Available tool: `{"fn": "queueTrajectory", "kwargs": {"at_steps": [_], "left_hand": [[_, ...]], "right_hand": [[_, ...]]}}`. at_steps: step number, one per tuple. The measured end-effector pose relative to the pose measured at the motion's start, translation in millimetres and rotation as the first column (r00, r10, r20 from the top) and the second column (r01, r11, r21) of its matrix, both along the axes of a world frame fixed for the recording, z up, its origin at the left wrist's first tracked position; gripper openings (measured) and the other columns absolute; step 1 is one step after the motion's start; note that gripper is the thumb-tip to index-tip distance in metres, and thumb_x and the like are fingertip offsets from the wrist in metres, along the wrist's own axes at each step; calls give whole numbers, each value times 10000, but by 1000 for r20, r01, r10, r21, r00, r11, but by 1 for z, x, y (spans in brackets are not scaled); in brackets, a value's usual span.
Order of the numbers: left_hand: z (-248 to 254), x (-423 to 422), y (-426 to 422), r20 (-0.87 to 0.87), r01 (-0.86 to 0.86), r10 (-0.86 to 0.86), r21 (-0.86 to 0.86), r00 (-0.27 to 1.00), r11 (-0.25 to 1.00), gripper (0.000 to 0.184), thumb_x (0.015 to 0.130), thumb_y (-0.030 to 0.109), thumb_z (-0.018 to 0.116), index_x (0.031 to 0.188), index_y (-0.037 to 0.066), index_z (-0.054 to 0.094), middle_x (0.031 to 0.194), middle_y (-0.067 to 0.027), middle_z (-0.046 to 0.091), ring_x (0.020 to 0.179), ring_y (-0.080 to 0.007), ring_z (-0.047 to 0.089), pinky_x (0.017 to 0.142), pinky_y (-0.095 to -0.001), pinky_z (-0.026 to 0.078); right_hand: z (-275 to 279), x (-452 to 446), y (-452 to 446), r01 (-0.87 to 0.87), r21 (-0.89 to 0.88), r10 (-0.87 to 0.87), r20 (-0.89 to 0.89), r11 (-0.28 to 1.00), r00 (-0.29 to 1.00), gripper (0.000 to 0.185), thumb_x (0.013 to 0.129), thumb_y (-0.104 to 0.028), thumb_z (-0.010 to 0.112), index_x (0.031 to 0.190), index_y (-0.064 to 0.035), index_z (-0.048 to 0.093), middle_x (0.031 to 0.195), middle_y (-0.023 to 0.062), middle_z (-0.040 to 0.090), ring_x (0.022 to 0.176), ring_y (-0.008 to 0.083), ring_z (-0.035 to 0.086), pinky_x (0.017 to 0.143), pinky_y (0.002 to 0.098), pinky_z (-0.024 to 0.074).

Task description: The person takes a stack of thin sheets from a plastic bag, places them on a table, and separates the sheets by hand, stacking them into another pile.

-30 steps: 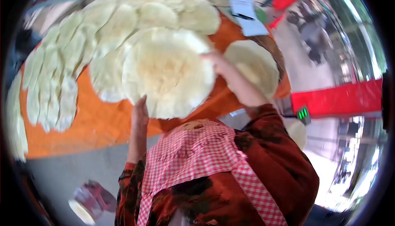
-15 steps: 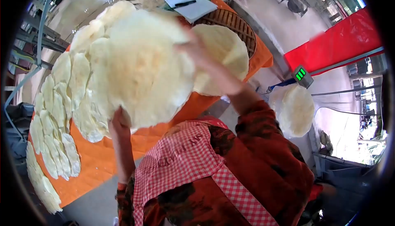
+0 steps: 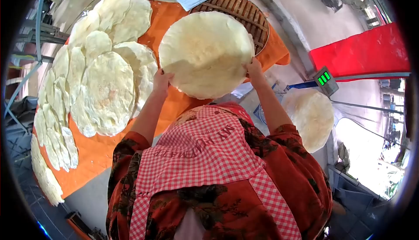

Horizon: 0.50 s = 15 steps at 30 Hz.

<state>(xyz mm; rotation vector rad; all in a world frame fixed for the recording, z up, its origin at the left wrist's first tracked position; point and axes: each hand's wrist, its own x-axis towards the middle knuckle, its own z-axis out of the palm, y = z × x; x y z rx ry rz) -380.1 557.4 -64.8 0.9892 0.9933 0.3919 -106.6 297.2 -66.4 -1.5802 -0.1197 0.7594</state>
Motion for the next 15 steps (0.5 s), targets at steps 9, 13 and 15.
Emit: {"fn": "queueTrajectory", "kwargs": {"at_steps": [9, 13, 15], "left_hand": [[-29, 4, -7, -175, 136, -79, 342, 981, 930, 344, 742, -7, 643, 1077, 7, 563, 908, -68, 622, 779, -186, 603, 638, -322, 518], [3, -23, -36, -312, 72, 179, 649, 933, 757, 406, 765, 70, 679, 1136, 24, 521, 907, -113, 611, 810, -186, 599, 718, -341, 496], [6, -60, -49, -173, -28, 172, 620, 970, 784, 358, 794, 78, 679, 1111, 12, 527, 883, -96, 608, 752, -176, 599, 668, -330, 505]], "right_hand": [[-38, 29, -3, -83, -236, 213, 604, 968, 768, 277, 761, -111, 681, 1003, 4, 610, 761, 64, 643, 626, 163, 603, 577, 305, 498], [17, 5, -8, 272, -378, 343, 924, 885, 169, 435, 769, -140, 722, 1138, -5, 535, 936, 82, 634, 805, 151, 605, 697, 283, 503], [23, -3, 3, 187, -309, 264, 937, 932, 230, 394, 804, -138, 706, 1136, -4, 543, 993, 73, 619, 873, 148, 594, 750, 280, 499]]}}
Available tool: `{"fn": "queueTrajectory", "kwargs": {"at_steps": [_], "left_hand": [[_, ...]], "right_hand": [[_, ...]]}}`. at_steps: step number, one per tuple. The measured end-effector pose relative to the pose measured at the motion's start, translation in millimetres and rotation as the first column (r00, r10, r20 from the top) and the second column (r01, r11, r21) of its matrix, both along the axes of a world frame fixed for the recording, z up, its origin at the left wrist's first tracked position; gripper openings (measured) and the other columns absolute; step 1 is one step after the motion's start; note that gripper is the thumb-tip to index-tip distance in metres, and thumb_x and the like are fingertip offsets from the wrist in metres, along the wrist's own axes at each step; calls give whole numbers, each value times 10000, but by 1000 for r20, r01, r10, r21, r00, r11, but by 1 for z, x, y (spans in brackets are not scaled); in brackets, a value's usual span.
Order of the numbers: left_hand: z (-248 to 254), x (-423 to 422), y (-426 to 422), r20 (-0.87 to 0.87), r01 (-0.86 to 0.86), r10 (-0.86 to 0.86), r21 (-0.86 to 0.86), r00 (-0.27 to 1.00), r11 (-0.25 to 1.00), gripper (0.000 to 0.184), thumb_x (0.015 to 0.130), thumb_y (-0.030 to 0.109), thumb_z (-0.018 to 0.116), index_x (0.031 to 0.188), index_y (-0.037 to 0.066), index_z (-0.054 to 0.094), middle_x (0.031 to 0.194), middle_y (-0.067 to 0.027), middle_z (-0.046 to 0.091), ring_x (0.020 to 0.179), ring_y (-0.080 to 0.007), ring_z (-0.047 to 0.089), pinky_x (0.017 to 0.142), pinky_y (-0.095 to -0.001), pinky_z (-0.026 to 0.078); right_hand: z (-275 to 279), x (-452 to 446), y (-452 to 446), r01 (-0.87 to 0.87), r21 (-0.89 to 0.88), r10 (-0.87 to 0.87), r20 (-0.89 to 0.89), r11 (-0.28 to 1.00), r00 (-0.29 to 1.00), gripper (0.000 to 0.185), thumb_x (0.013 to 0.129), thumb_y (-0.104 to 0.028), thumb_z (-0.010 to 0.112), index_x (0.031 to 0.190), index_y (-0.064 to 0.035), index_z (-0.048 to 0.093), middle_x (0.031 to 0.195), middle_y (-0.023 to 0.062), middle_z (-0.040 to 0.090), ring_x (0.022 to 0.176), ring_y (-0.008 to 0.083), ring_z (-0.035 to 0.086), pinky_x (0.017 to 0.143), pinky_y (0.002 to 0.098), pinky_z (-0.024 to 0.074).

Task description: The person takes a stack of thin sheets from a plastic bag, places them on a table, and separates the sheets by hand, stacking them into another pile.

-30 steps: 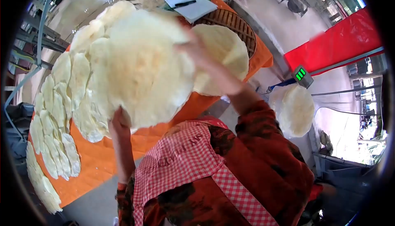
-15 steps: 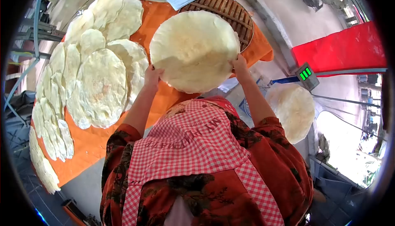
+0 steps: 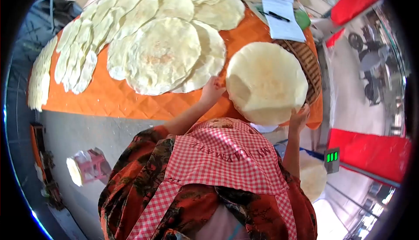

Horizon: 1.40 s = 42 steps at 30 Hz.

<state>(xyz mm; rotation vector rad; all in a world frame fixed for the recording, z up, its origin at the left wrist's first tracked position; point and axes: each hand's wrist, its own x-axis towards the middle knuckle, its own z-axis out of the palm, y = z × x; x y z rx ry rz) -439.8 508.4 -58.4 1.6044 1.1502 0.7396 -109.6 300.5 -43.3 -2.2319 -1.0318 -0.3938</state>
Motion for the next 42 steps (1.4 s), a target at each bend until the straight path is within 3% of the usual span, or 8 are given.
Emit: {"fn": "queueTrajectory", "kwargs": {"at_steps": [2, 6, 11, 14, 23, 33, 38, 42], "left_hand": [[-10, -53, -10, 237, -44, 109, -264, 965, 964, 260, 840, 80, 648, 1064, -1, 542, 851, -70, 600, 674, -155, 586, 597, -300, 500], [9, -165, -14, 282, -389, 499, -367, 819, 845, 146, 872, 68, 599, 998, 2, 564, 807, -59, 587, 626, -135, 564, 560, -269, 483], [24, -253, 20, 372, -527, 732, -518, 571, 674, 207, 890, 39, 564, 1082, -7, 503, 976, -98, 589, 782, -185, 612, 711, -309, 543], [29, -283, 27, 435, -433, 741, -615, 511, 659, 272, 905, 37, 532, 1158, -27, 454, 1057, -147, 592, 886, -222, 630, 790, -335, 551], [50, -291, 57, 514, -16, 725, -811, 457, 585, 322, 925, 35, 467, 1218, -71, 387, 1190, -225, 546, 1100, -313, 584, 955, -396, 505], [35, -283, 84, 384, -53, 681, -848, 624, 527, 203, 858, 82, 582, 1060, 94, 596, 775, 27, 509, 684, -92, 493, 624, -269, 443], [51, -271, 82, 341, -318, 666, -678, 663, 663, 274, 823, 58, 584, 1098, 53, 585, 899, -44, 531, 786, -126, 530, 694, -272, 468], [44, -274, 69, 343, -314, 753, -753, 561, 577, 249, 885, 85, 538, 1113, 15, 468, 1050, -106, 536, 934, -230, 570, 841, -348, 503]], "right_hand": [[16, -20, 26, -152, 88, 168, -232, 985, 958, 338, 836, -127, 681, 1125, -4, 556, 1011, 65, 610, 906, 153, 591, 787, 283, 498], [55, -160, 137, -528, 294, 578, -625, 797, 525, 193, 908, -79, 602, 1086, -7, 591, 1010, 68, 642, 919, 170, 618, 759, 311, 507], [50, -347, 270, -985, -90, 984, -85, 149, 157, 498, 801, -279, 684, 1219, -51, 539, 1289, 135, 536, 1225, 321, 477, 1029, 417, 368], [17, -373, 296, -898, -410, 987, 48, 157, 151, 529, 826, -333, 642, 1271, -81, 508, 1348, 114, 498, 1287, 304, 424, 1077, 411, 312], [28, -372, 326, -913, -405, 974, -178, 55, 138, 478, 814, -266, 636, 1237, -73, 524, 1317, 127, 517, 1256, 279, 464, 1058, 384, 364], [21, -365, 315, -879, -475, 984, -128, 45, 120, 574, 746, -164, 632, 1295, -75, 487, 1404, 118, 439, 1310, 297, 400, 1087, 411, 343], [10, -356, 336, -956, -288, 998, -12, 57, 63, 349, 799, -80, 584, 1148, -60, 597, 1156, 144, 619, 1109, 293, 582, 955, 367, 458], [45, -354, 364, -976, -144, 765, -606, 163, 217, 189, 854, -57, 579, 1026, -40, 654, 930, 170, 677, 871, 274, 664, 776, 330, 518]]}}
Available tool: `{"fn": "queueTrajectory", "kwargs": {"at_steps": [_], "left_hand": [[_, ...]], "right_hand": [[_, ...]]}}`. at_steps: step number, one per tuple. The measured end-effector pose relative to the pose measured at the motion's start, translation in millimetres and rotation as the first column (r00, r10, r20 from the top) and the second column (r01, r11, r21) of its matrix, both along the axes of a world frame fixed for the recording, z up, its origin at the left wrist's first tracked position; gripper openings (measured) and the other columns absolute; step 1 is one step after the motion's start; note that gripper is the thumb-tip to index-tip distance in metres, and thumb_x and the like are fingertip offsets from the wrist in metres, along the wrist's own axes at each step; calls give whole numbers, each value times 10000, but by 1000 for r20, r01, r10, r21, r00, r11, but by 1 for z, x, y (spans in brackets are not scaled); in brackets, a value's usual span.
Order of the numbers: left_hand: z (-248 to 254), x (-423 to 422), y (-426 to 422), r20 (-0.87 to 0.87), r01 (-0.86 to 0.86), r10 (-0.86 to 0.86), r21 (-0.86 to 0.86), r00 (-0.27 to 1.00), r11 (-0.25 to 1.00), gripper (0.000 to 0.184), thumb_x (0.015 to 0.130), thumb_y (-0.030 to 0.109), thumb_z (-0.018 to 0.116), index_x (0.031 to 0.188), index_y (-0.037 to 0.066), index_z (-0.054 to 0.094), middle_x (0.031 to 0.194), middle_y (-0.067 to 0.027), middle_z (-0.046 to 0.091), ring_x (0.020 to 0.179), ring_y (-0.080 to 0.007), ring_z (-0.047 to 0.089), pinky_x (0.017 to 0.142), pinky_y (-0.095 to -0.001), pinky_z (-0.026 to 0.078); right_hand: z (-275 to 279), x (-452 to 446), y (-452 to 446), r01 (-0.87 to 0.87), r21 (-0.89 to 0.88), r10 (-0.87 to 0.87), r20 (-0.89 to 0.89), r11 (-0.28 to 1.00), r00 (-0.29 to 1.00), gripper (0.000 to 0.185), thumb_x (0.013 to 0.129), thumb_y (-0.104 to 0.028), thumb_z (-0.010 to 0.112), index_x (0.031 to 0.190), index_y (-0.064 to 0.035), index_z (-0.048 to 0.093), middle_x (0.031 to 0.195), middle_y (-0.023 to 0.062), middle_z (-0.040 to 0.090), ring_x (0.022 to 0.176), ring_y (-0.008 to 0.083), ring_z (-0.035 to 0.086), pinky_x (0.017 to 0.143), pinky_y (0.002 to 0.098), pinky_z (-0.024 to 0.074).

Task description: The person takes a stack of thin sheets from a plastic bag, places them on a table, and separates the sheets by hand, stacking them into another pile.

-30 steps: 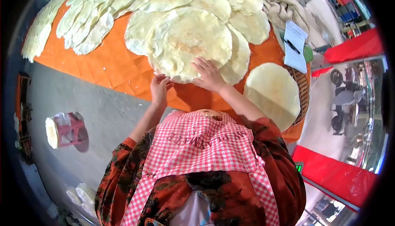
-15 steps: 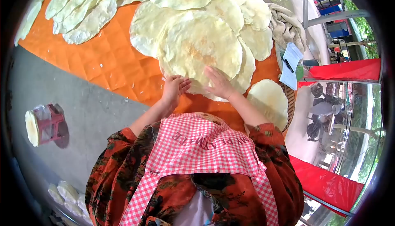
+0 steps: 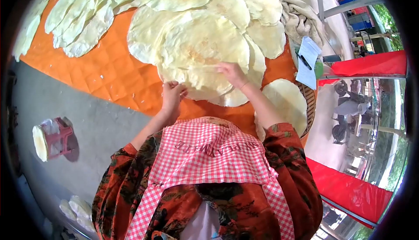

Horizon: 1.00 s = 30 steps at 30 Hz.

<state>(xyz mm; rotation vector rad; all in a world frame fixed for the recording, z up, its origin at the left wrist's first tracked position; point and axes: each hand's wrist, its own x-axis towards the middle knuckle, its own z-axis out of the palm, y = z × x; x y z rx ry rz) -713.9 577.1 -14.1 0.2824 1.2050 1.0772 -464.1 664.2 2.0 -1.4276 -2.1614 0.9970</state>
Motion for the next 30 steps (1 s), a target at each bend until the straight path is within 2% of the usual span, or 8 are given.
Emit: {"fn": "queueTrajectory", "kwargs": {"at_steps": [3, 7, 12, 15, 16, 22, 26, 30], "left_hand": [[0, 1, -6, 281, 167, -116, -162, 953, 973, 275, 930, 147, 527, 1131, -31, 469, 1157, -179, 537, 1076, -293, 561, 924, -390, 499], [3, 20, -2, 472, 118, -31, -155, 881, 981, 286, 923, 173, 559, 1150, 17, 480, 959, -80, 605, 853, -215, 609, 821, -381, 527], [-16, 14, 5, 166, -61, 63, -17, 984, 998, 243, 903, 121, 575, 1137, 67, 543, 953, -63, 636, 788, -203, 630, 671, -347, 550], [-36, -13, 3, -57, -138, 136, -42, 989, 990, 250, 880, 60, 571, 1127, 28, 554, 942, -81, 652, 703, -194, 642, 559, -295, 551], [-39, -23, -2, -75, -179, 172, -92, 982, 980, 258, 872, 44, 570, 1129, 23, 559, 955, -87, 657, 710, -199, 650, 554, -296, 551], [-45, -34, -7, -107, -75, 66, -85, 992, 993, 278, 871, 71, 596, 1146, 51, 558, 995, -73, 643, 811, -218, 654, 680, -351, 569], [-42, -28, -13, -68, -123, 116, -104, 991, 987, 250, 887, 80, 578, 1131, 31, 568, 980, -82, 653, 824, -234, 661, 685, -355, 574], [-32, -30, -18, -26, -105, 103, -122, 994, 987, 229, 887, 87, 573, 1108, 27, 570, 964, -83, 654, 813, -217, 662, 681, -349, 575]], "right_hand": [[41, -11, 4, -29, 55, 29, 4, 998, 1000, 185, 877, -44, 578, 1048, -20, 644, 881, 190, 675, 766, 218, 660, 700, 310, 499], [55, -26, -7, -50, 5, 50, -40, 999, 998, 195, 875, -46, 581, 1058, 0, 628, 813, 187, 652, 697, 218, 628, 654, 318, 480], [61, -40, -10, 7, 117, 6, -109, 993, 994, 121, 867, -80, 565, 931, -4, 635, 760, 192, 648, 693, 297, 642, 633, 373, 494], [32, 3, 75, 145, -160, -195, -367, 976, 910, 142, 877, -107, 546, 826, -24, 648, 725, 59, 669, 665, 154, 641, 634, 333, 537], [80, 12, 100, 287, -153, -307, -134, 946, 942, 164, 889, -107, 515, 840, -22, 647, 744, 74, 673, 652, 174, 649, 632, 323, 543], [218, 77, 249, 105, 515, -194, 124, 851, 973, 214, 893, -237, 560, 955, -57, 658, 793, 126, 678, 693, 217, 641, 654, 352, 489], [261, 162, 390, -142, 680, -90, 294, 719, 952, 193, 818, -168, 649, 814, 24, 666, 652, 54, 621, 659, 138, 590, 577, 340, 474], [340, 35, 253, -109, 651, -6, 172, 751, 985, 141, 836, -131, 627, 870, 0, 667, 721, 44, 623, 680, 126, 586, 580, 311, 479]]}}
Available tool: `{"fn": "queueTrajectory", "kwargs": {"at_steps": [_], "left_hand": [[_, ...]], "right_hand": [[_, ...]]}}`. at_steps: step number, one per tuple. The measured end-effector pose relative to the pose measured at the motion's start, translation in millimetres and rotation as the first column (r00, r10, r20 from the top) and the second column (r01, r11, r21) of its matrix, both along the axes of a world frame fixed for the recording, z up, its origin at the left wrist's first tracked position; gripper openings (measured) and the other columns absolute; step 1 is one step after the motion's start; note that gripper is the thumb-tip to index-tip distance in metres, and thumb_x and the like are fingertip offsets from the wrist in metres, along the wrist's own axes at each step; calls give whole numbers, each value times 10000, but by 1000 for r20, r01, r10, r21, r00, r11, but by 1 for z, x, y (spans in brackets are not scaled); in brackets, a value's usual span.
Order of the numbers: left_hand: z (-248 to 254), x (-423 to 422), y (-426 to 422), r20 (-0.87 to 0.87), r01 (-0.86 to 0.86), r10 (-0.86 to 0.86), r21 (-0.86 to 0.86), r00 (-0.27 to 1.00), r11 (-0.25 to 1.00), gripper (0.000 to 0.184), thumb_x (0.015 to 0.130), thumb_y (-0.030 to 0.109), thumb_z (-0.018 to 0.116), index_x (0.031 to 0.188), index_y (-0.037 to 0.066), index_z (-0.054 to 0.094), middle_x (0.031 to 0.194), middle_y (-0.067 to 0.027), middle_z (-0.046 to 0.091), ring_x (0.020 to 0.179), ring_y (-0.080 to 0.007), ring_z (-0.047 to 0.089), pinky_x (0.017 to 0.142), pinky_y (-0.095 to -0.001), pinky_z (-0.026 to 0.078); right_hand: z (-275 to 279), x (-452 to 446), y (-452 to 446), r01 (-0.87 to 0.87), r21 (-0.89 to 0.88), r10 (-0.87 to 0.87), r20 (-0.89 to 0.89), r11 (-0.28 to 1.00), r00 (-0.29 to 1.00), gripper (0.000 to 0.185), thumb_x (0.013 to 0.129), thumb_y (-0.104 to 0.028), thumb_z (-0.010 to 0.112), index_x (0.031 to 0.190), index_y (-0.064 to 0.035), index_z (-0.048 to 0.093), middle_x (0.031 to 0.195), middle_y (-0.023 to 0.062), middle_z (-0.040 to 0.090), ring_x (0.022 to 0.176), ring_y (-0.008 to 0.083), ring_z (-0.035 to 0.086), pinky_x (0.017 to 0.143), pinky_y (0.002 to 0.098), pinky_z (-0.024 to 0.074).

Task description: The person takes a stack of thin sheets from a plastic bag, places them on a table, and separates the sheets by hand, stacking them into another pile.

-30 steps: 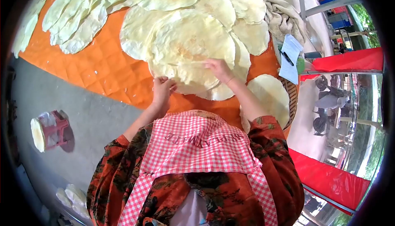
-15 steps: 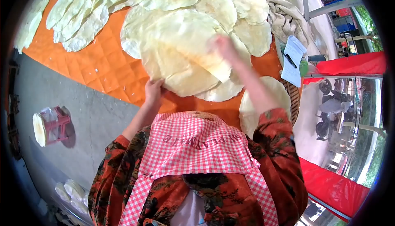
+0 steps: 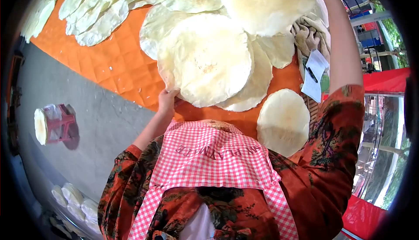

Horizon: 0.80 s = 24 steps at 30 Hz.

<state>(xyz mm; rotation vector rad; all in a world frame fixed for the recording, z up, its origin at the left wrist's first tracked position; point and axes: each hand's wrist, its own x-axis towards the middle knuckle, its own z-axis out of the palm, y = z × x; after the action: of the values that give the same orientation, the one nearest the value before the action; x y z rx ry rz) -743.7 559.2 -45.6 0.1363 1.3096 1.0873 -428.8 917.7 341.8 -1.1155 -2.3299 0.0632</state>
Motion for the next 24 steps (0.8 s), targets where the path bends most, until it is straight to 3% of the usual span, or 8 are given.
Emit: {"fn": "queueTrajectory", "kwargs": {"at_steps": [3, 5, 6, 7, 9, 12, 21, 24], "left_hand": [[-9, 0, -6, 33, 32, -36, 110, 999, 993, 206, 899, 99, 553, 1091, 27, 573, 919, -72, 648, 782, -197, 654, 667, -344, 575], [2, 1, -5, 93, 15, -28, 140, 995, 990, 211, 900, 115, 528, 1085, 19, 561, 911, -90, 652, 747, -197, 657, 663, -331, 577], [6, 0, -6, 120, 8, -26, 153, 992, 988, 215, 901, 123, 515, 1082, 15, 555, 907, -99, 653, 729, -196, 659, 661, -324, 577], [2, -1, -5, 94, 48, -64, 171, 994, 984, 231, 908, 139, 509, 1099, 13, 542, 906, -103, 653, 726, -208, 661, 656, -319, 577], [9, -1, -4, 103, 35, -55, 187, 993, 982, 225, 910, 129, 504, 1096, 10, 543, 907, -106, 653, 728, -212, 662, 655, -321, 578], [20, -1, -3, 98, 63, -83, 191, 992, 980, 219, 917, 120, 496, 1097, 5, 543, 912, -114, 653, 732, -218, 664, 655, -326, 580], [20, -2, -3, 233, 67, -130, 261, 964, 963, 233, 963, 166, 497, 1143, 23, 537, 955, -86, 647, 768, -206, 654, 722, -339, 571], [12, -5, -9, 224, 109, -177, 287, 958, 952, 238, 977, 190, 490, 1153, 39, 542, 985, -68, 643, 813, -198, 647, 751, -343, 559]], "right_hand": [[-39, -41, -65, -90, -114, 92, 8, 989, 996, 167, 867, -177, 585, 919, -36, 659, 781, 95, 645, 690, 181, 608, 612, 332, 484], [-72, -100, -155, 297, -355, -252, 169, 887, 953, 271, 908, -195, 547, 1096, -31, 653, 921, 142, 689, 890, 155, 649, 801, 287, 491], [-129, -94, -171, 6, -123, 19, 205, 992, 979, 275, 919, -148, 496, 1138, -43, 625, 943, 186, 666, 907, 243, 663, 770, 338, 513], [-166, -109, -202, 77, -189, -21, 280, 979, 960, 228, 903, -92, 465, 1051, -47, 633, 909, 190, 649, 860, 315, 647, 689, 393, 519], [-257, -122, -244, -98, -154, 126, 185, 983, 975, 64, 805, -55, 496, 801, -62, 560, 758, 149, 591, 721, 348, 602, 602, 444, 491], [-342, -127, -287, -79, -316, 146, 194, 945, 970, 47, 774, -75, 494, 767, -49, 533, 713, 143, 581, 680, 327, 597, 583, 425, 482], [-311, -146, -304, 90, -144, -77, 89, 986, 993, 177, 755, -3, 543, 919, -23, 605, 756, 127, 641, 742, 296, 633, 608, 391, 503], [-293, -156, -311, 191, -237, -162, 137, 952, 977, 230, 760, -20, 569, 985, -12, 615, 799, 140, 652, 773, 303, 637, 636, 388, 511]]}}
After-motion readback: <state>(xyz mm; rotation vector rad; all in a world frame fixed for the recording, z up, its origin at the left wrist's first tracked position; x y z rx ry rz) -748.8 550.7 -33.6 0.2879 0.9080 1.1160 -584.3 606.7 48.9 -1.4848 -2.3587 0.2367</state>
